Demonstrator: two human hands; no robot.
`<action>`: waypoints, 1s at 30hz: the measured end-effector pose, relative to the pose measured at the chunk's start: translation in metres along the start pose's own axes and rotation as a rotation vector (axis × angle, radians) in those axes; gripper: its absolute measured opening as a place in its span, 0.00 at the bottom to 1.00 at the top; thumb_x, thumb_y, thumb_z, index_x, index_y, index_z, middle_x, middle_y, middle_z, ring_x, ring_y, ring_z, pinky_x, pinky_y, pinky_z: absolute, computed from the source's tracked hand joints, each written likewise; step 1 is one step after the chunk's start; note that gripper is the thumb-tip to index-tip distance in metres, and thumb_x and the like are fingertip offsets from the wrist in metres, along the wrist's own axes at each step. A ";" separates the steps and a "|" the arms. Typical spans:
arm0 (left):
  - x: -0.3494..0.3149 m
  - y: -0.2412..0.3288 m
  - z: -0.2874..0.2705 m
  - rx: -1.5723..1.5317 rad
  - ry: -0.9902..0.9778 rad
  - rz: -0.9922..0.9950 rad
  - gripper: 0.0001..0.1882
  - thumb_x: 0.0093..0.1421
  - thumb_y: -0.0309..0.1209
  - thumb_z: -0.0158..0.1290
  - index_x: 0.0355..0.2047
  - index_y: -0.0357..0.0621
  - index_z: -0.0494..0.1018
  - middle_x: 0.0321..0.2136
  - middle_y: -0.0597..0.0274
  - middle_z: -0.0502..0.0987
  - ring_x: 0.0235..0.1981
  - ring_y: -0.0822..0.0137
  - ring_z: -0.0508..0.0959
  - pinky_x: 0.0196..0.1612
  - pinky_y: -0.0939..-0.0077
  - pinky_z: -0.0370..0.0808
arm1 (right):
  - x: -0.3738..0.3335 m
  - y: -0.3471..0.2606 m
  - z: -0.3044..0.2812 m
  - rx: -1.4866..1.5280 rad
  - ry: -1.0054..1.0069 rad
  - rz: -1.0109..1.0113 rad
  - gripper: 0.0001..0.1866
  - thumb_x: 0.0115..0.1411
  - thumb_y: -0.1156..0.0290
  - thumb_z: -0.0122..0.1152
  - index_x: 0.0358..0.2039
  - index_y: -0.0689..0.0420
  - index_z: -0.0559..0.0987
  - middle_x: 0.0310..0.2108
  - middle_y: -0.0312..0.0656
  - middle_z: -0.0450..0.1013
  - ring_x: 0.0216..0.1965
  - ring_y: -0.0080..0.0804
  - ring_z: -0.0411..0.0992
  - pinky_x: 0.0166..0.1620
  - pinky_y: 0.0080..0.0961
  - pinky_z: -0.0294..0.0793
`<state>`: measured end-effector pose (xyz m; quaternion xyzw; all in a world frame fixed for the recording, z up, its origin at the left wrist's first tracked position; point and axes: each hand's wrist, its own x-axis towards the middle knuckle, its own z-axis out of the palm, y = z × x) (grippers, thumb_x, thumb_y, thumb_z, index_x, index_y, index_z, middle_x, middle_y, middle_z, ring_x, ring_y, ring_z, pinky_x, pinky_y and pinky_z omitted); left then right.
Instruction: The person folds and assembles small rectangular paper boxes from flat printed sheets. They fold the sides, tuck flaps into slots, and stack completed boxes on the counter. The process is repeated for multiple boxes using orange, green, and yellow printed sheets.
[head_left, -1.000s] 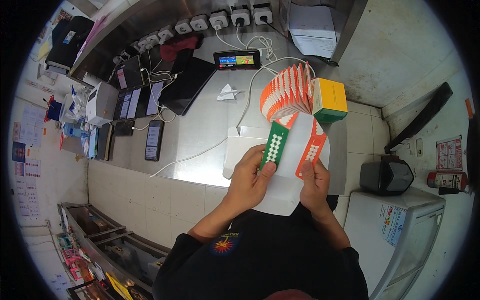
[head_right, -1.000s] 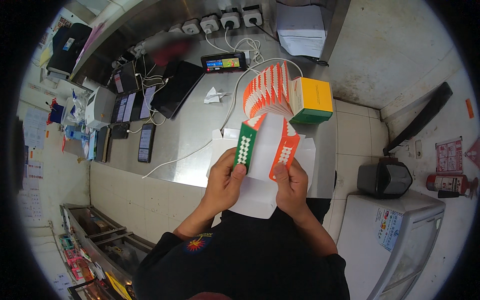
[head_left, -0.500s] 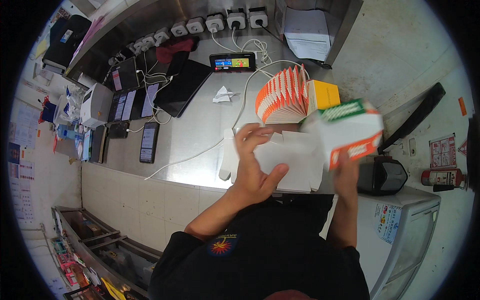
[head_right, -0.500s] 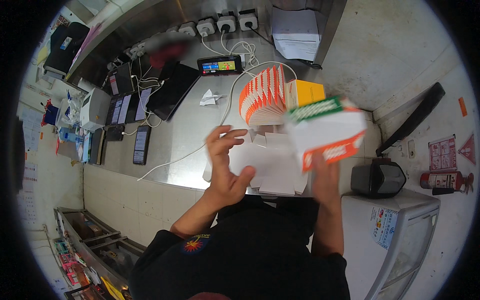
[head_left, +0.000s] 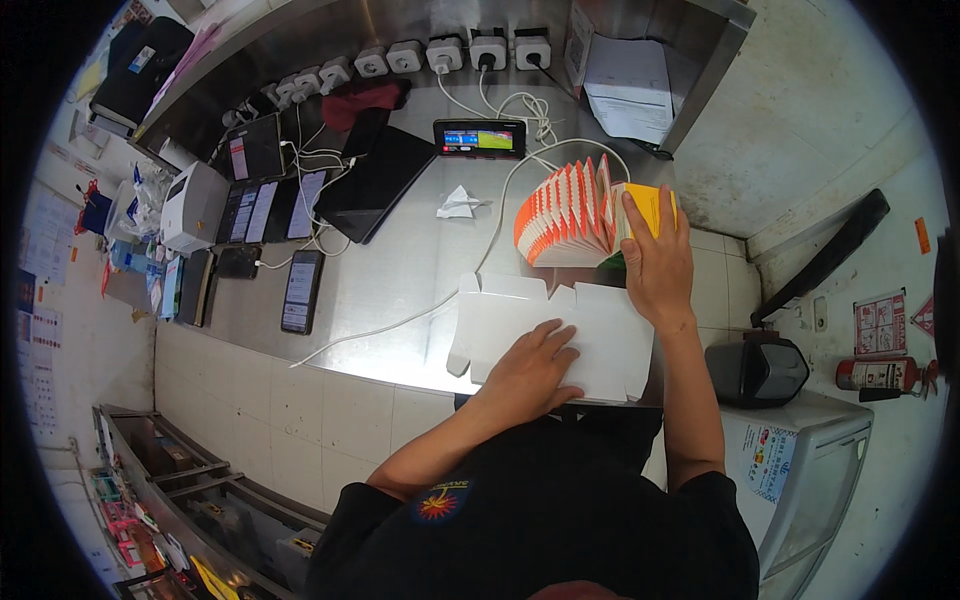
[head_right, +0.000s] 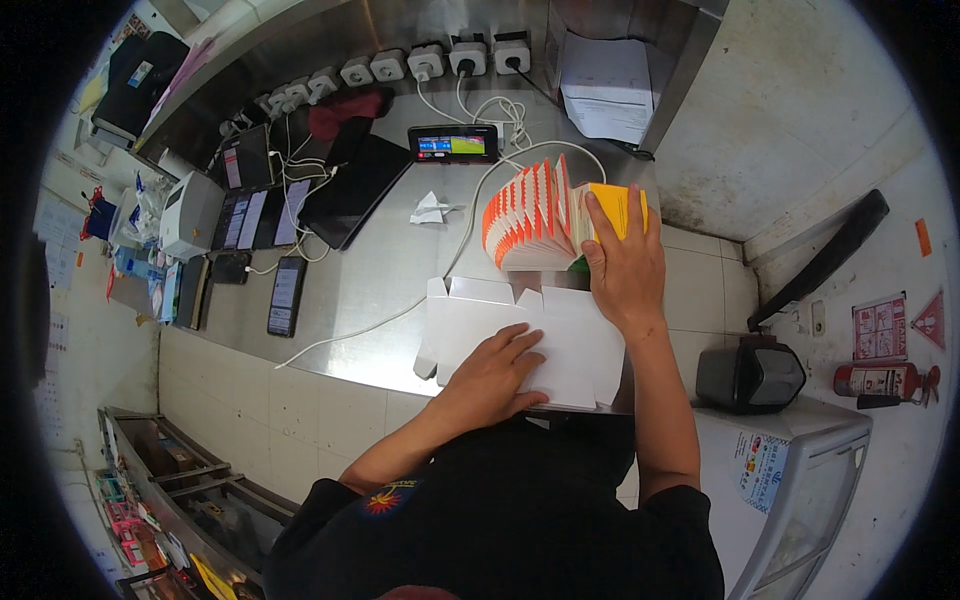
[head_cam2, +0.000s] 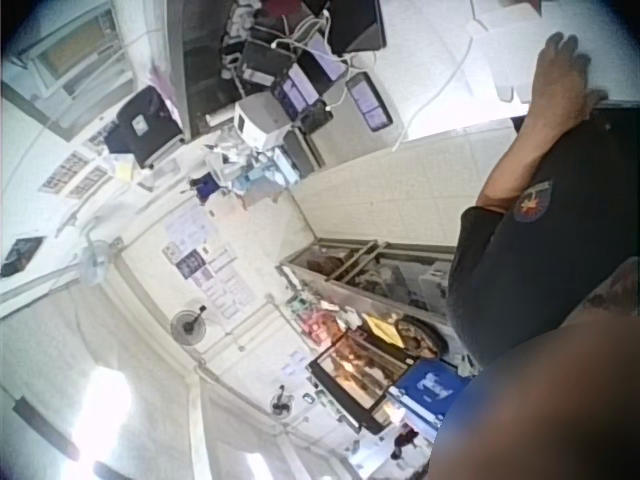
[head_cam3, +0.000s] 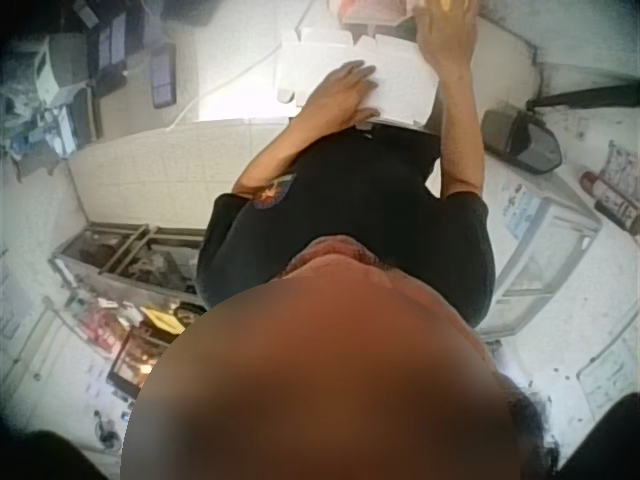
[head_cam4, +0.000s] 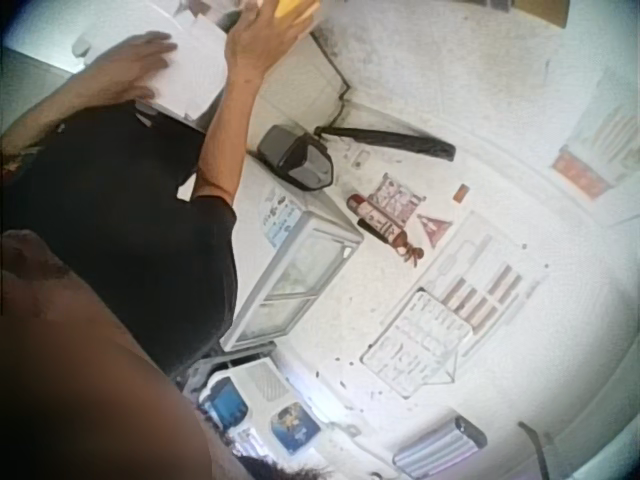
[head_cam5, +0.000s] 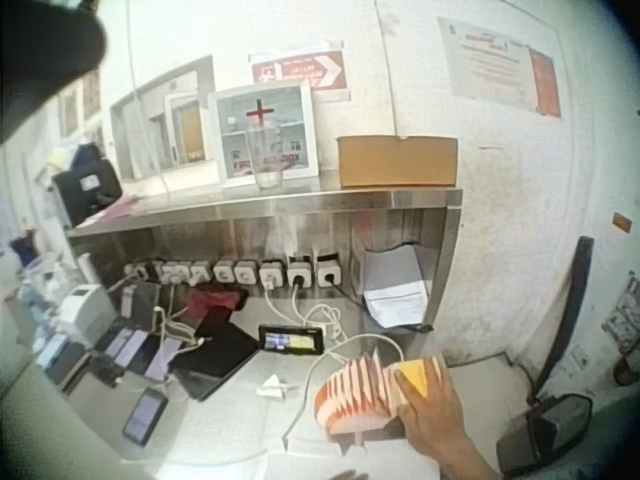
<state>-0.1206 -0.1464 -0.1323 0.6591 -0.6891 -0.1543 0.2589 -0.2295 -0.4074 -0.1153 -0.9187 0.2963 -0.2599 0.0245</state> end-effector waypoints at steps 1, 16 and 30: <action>0.002 0.000 -0.004 -0.014 -0.027 0.012 0.29 0.63 0.43 0.71 0.56 0.34 0.80 0.67 0.40 0.74 0.73 0.38 0.68 0.72 0.48 0.71 | 0.000 0.000 0.003 -0.010 -0.047 0.051 0.30 0.82 0.41 0.43 0.78 0.32 0.73 0.81 0.61 0.55 0.76 0.72 0.56 0.73 0.61 0.66; 0.019 -0.007 -0.010 0.066 -0.050 0.041 0.08 0.68 0.26 0.61 0.45 0.40 0.83 0.54 0.53 0.82 0.57 0.47 0.78 0.60 0.54 0.78 | -0.080 -0.014 -0.048 0.471 0.154 0.035 0.26 0.80 0.66 0.44 0.71 0.60 0.77 0.82 0.59 0.56 0.82 0.67 0.53 0.78 0.69 0.51; 0.027 0.047 -0.061 -0.693 0.286 0.037 0.07 0.60 0.19 0.63 0.38 0.39 0.77 0.41 0.53 0.83 0.43 0.53 0.85 0.47 0.63 0.81 | -0.147 -0.055 -0.031 0.562 0.351 -0.308 0.29 0.67 0.56 0.78 0.60 0.47 0.70 0.64 0.50 0.68 0.65 0.61 0.70 0.66 0.61 0.72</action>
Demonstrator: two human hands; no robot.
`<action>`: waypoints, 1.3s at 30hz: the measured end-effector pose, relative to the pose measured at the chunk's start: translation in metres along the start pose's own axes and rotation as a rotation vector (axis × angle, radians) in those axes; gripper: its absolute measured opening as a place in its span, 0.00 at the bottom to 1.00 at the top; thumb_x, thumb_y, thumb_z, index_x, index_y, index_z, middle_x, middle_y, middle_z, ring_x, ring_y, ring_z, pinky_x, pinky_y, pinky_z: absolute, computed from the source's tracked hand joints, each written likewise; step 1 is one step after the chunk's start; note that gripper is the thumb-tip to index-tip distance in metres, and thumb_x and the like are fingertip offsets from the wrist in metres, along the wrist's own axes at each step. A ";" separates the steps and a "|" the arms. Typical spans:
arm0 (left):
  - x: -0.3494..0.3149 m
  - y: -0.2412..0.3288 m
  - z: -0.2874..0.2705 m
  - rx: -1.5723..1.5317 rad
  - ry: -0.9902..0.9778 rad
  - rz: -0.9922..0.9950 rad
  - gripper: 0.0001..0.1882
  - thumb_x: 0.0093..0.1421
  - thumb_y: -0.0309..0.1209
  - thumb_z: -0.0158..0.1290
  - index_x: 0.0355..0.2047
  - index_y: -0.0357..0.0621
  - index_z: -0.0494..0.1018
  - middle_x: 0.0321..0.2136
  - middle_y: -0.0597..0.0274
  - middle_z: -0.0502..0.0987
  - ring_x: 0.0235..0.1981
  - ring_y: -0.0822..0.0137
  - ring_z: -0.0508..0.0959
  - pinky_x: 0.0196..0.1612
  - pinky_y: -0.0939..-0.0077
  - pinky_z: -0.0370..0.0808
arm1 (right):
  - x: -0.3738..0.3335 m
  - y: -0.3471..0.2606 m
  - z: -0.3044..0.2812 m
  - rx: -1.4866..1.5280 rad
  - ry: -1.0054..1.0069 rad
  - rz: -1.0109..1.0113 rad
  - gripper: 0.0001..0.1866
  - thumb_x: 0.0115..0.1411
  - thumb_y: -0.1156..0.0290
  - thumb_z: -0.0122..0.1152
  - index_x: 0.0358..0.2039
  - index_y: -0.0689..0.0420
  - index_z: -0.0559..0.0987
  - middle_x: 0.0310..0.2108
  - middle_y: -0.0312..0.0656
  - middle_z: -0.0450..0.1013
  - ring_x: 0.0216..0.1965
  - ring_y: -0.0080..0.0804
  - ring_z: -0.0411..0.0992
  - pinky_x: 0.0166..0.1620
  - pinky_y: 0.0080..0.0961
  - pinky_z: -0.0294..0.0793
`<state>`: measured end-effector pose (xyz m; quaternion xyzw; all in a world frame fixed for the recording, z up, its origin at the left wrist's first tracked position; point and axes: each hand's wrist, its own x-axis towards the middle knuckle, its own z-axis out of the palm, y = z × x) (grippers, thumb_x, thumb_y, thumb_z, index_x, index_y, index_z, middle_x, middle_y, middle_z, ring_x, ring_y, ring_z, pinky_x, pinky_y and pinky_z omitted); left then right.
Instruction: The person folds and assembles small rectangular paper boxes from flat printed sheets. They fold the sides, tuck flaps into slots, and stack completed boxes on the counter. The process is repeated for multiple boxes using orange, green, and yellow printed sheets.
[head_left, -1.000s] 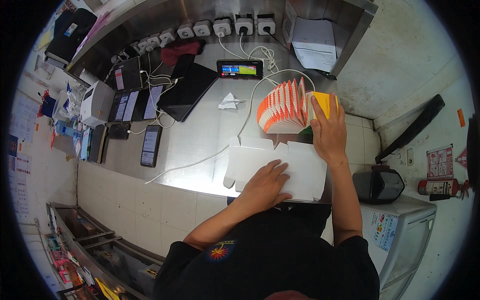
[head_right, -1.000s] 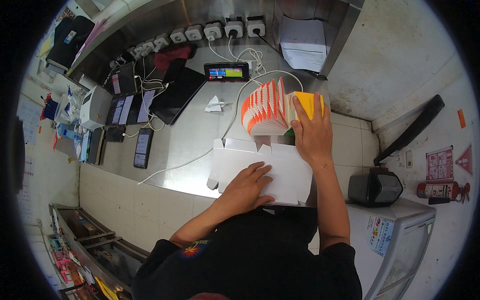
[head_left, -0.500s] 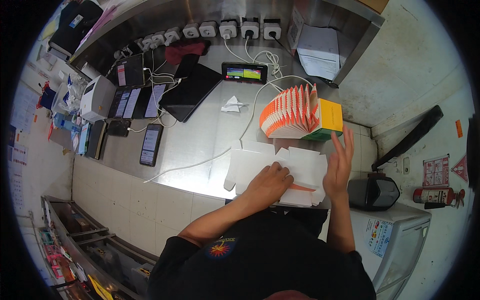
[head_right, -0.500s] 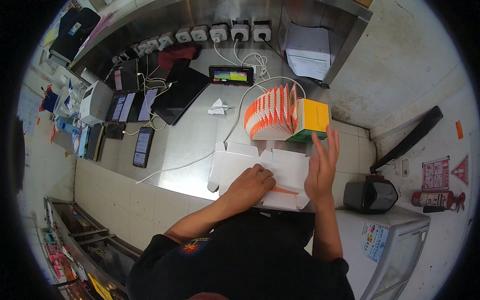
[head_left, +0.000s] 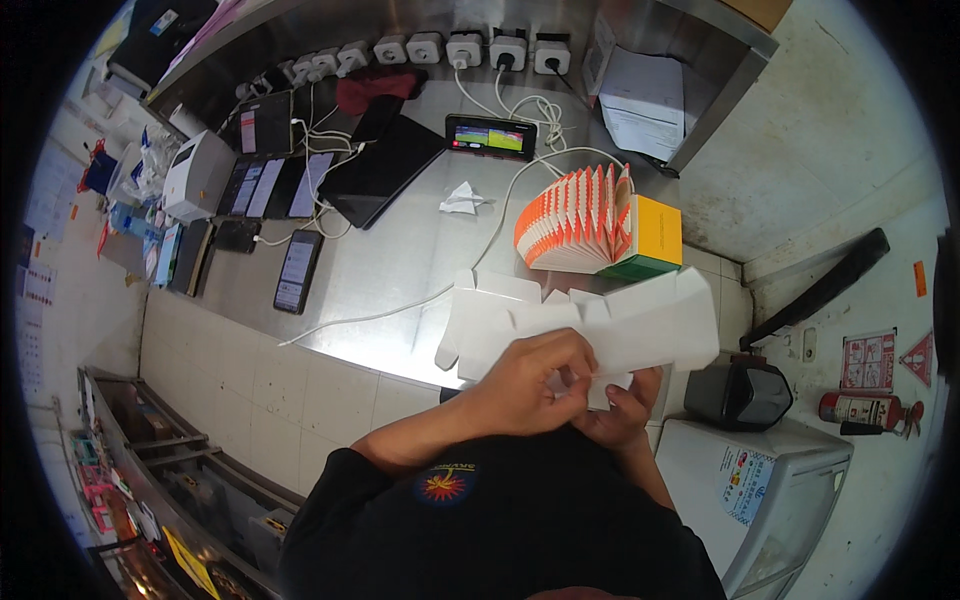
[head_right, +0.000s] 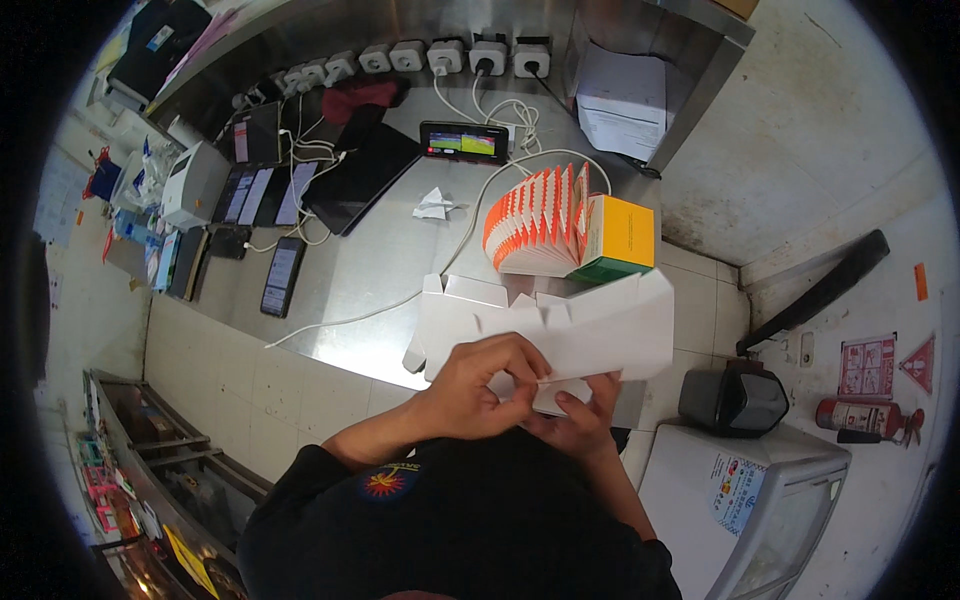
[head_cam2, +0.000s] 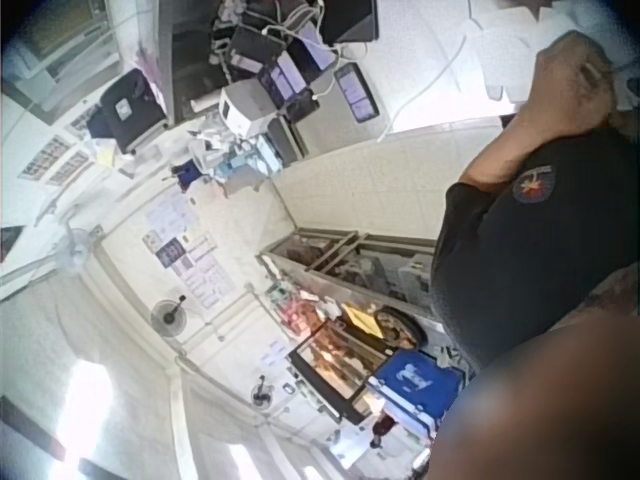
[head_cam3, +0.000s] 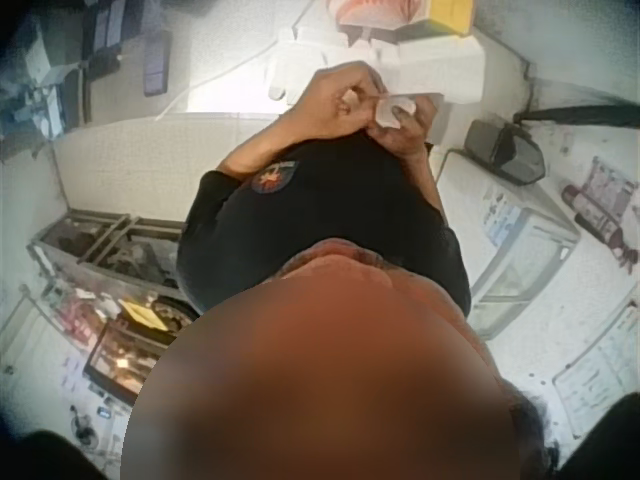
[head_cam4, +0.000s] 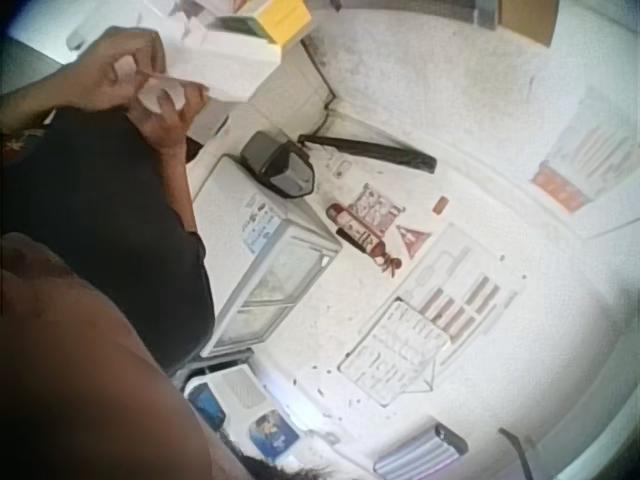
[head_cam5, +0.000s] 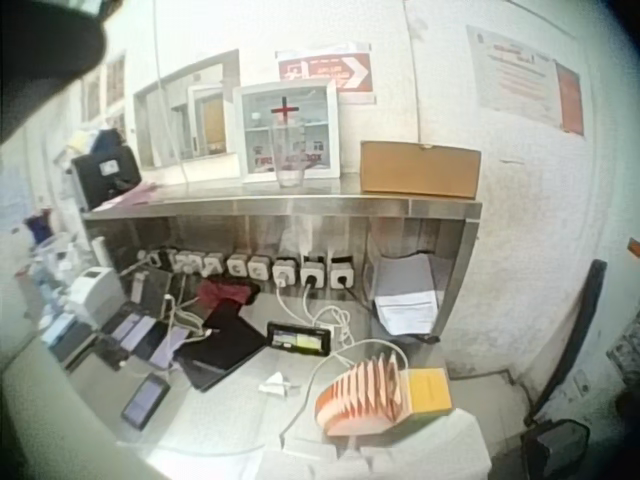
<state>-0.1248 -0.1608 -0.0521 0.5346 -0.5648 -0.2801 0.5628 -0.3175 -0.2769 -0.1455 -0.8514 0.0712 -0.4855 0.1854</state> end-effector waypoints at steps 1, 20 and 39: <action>0.001 0.008 0.003 -0.056 0.006 0.057 0.08 0.60 0.18 0.63 0.38 0.38 0.77 0.43 0.52 0.83 0.45 0.55 0.86 0.49 0.66 0.82 | 0.011 -0.002 0.003 0.057 0.017 -0.007 0.31 0.66 0.56 0.79 0.61 0.47 0.70 0.64 0.50 0.69 0.65 0.62 0.71 0.66 0.60 0.73; -0.016 0.026 0.027 -0.163 0.035 0.078 0.15 0.69 0.29 0.68 0.53 0.36 0.83 0.63 0.46 0.76 0.64 0.50 0.79 0.65 0.60 0.78 | 0.024 -0.033 -0.030 0.192 -0.020 0.019 0.16 0.63 0.63 0.82 0.43 0.57 0.83 0.53 0.50 0.81 0.54 0.55 0.82 0.52 0.43 0.86; -0.022 -0.007 0.020 0.201 0.013 0.278 0.22 0.65 0.21 0.67 0.59 0.38 0.81 0.59 0.51 0.82 0.54 0.48 0.87 0.57 0.59 0.84 | 0.035 -0.042 -0.063 -0.102 -0.080 -0.052 0.19 0.67 0.86 0.67 0.57 0.57 0.79 0.59 0.60 0.78 0.58 0.61 0.82 0.56 0.52 0.88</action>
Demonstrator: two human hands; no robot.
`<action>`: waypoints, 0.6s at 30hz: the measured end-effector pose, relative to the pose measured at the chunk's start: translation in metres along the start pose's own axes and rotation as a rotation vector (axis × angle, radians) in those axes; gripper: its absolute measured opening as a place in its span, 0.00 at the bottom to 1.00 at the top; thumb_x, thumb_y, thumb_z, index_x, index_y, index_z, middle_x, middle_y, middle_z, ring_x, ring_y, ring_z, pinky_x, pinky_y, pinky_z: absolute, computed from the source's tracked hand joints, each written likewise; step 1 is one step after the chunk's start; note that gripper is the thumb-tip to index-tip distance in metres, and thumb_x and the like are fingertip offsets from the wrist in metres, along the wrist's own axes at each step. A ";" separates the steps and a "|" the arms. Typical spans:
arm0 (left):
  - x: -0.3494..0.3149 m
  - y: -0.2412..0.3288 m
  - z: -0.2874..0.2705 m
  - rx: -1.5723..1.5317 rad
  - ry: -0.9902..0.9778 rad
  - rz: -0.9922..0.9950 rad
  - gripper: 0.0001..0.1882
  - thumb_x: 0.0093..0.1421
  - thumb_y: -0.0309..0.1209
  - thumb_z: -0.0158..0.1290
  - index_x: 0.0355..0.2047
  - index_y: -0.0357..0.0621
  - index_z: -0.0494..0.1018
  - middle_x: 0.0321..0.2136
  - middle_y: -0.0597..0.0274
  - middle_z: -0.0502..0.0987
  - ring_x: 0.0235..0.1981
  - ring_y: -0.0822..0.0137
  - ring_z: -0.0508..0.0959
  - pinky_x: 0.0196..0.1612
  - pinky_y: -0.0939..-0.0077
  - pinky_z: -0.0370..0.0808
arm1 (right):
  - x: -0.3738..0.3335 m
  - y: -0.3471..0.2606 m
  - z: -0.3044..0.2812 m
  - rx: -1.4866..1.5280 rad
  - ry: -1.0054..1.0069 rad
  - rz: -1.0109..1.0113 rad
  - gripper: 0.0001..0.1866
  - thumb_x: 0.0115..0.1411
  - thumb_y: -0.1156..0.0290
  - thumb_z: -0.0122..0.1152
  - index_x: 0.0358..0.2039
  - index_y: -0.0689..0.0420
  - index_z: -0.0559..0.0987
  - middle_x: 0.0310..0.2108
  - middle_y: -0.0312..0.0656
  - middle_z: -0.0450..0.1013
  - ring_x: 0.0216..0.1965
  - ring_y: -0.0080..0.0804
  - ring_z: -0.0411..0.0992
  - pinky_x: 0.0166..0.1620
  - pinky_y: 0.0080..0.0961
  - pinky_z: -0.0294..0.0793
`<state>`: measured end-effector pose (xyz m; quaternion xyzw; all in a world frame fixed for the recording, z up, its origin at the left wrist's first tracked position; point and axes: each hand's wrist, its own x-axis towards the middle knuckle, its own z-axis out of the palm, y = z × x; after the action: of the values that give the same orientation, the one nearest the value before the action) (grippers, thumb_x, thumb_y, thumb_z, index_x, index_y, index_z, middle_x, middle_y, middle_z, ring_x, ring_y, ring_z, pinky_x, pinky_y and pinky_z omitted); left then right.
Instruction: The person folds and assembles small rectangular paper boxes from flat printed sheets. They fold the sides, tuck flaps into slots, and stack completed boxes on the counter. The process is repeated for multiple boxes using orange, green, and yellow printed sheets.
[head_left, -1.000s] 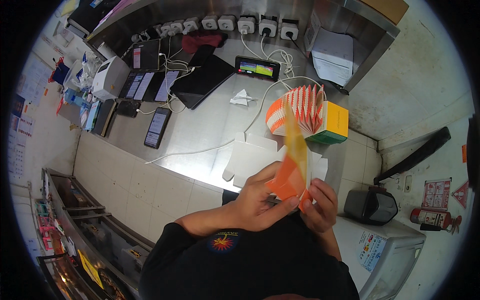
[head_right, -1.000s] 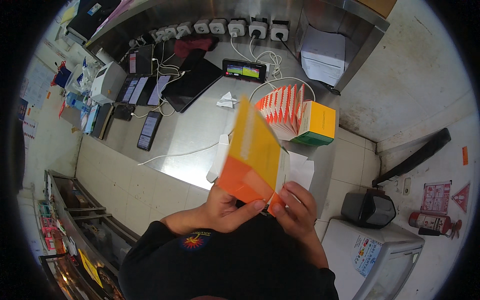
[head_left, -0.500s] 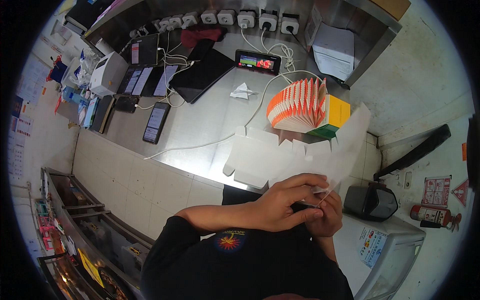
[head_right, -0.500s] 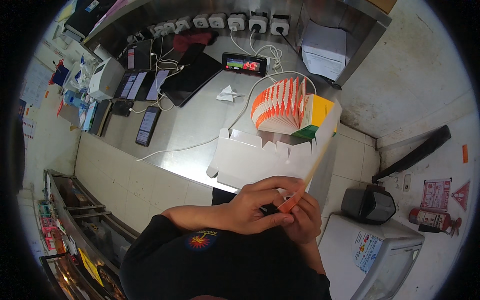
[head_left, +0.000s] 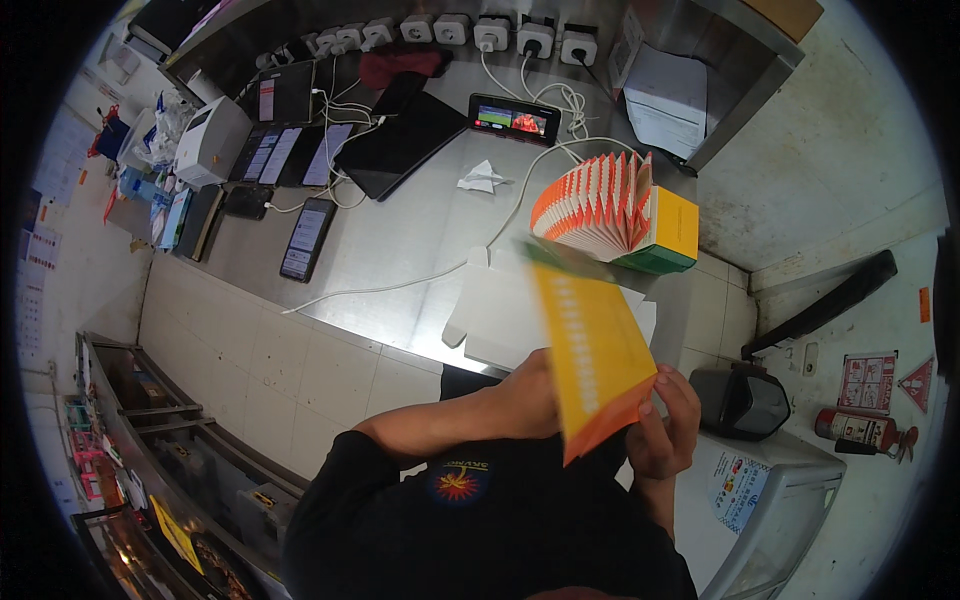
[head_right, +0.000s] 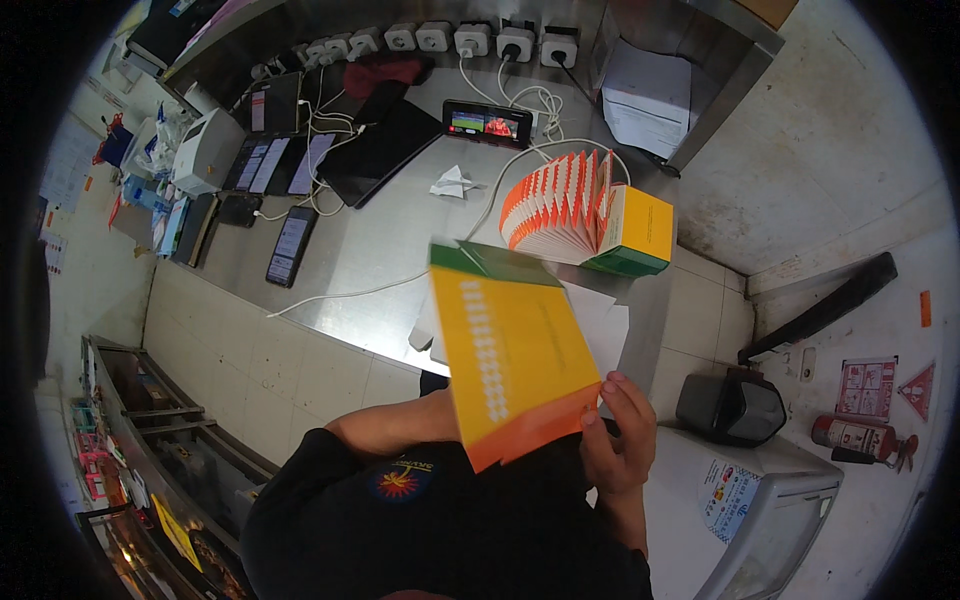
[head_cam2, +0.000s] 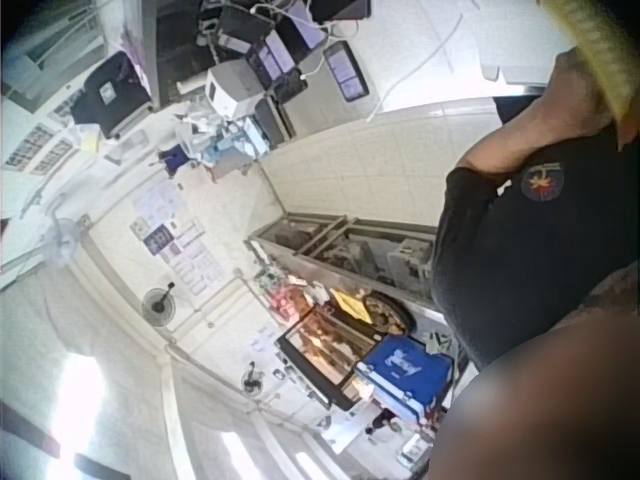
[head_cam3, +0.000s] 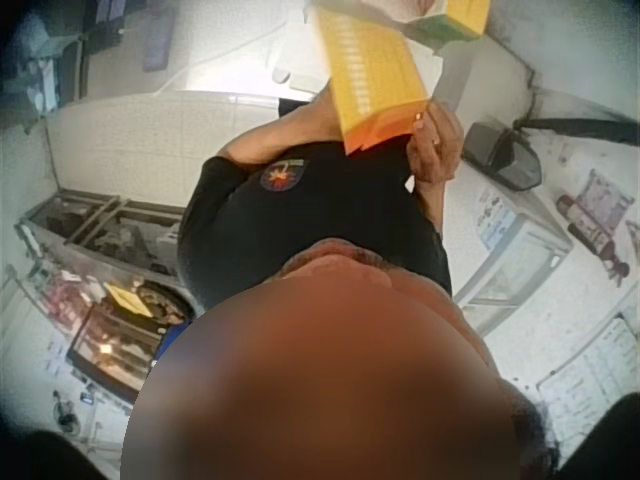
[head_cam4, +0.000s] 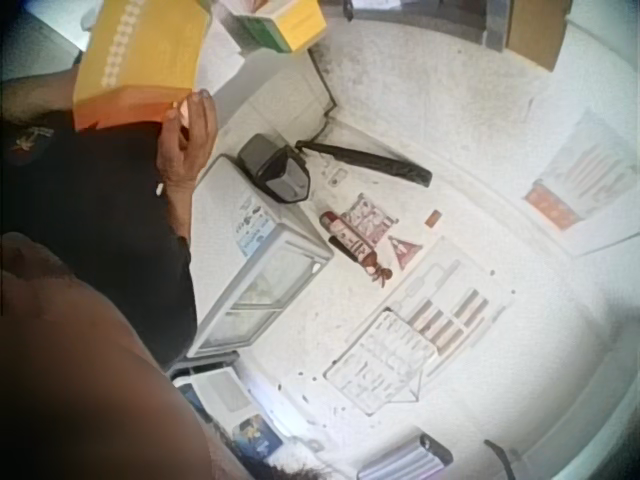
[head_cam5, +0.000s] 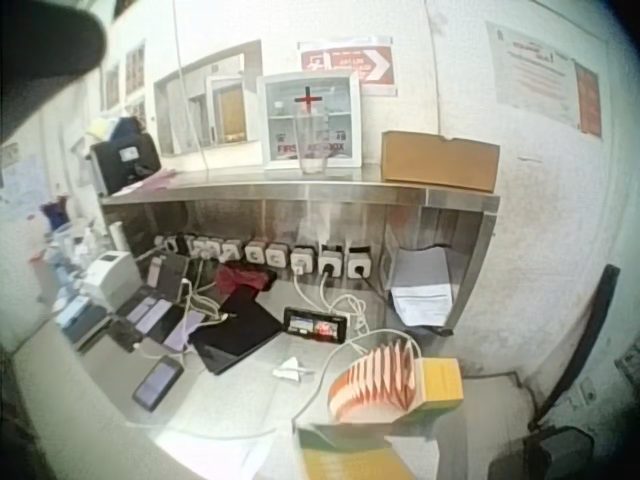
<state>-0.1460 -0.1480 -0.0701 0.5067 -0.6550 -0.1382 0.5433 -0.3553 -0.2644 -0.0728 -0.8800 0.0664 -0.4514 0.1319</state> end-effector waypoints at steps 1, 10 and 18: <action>-0.002 -0.003 0.002 0.010 -0.008 0.025 0.22 0.64 0.21 0.67 0.59 0.38 0.81 0.59 0.51 0.83 0.54 0.48 0.87 0.58 0.59 0.84 | 0.001 0.000 -0.002 -0.005 -0.033 0.048 0.18 0.68 0.86 0.66 0.56 0.57 0.80 0.59 0.59 0.78 0.59 0.60 0.81 0.57 0.52 0.88; 0.004 -0.004 0.020 -0.297 0.220 -0.004 0.19 0.59 0.18 0.73 0.52 0.37 0.85 0.50 0.52 0.86 0.47 0.53 0.89 0.50 0.64 0.87 | 0.007 -0.020 0.009 0.273 0.029 0.350 0.10 0.73 0.78 0.67 0.53 0.57 0.81 0.56 0.58 0.74 0.58 0.54 0.80 0.57 0.44 0.87; 0.009 -0.008 0.016 -0.495 0.267 0.003 0.15 0.56 0.17 0.74 0.45 0.36 0.88 0.44 0.53 0.88 0.46 0.55 0.88 0.46 0.65 0.87 | 0.017 -0.021 0.001 0.386 -0.050 0.423 0.07 0.73 0.73 0.70 0.49 0.58 0.84 0.58 0.58 0.70 0.58 0.50 0.78 0.56 0.41 0.87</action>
<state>-0.1550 -0.1651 -0.0766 0.3712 -0.5247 -0.2250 0.7323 -0.3445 -0.2475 -0.0546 -0.8160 0.1580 -0.3965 0.3898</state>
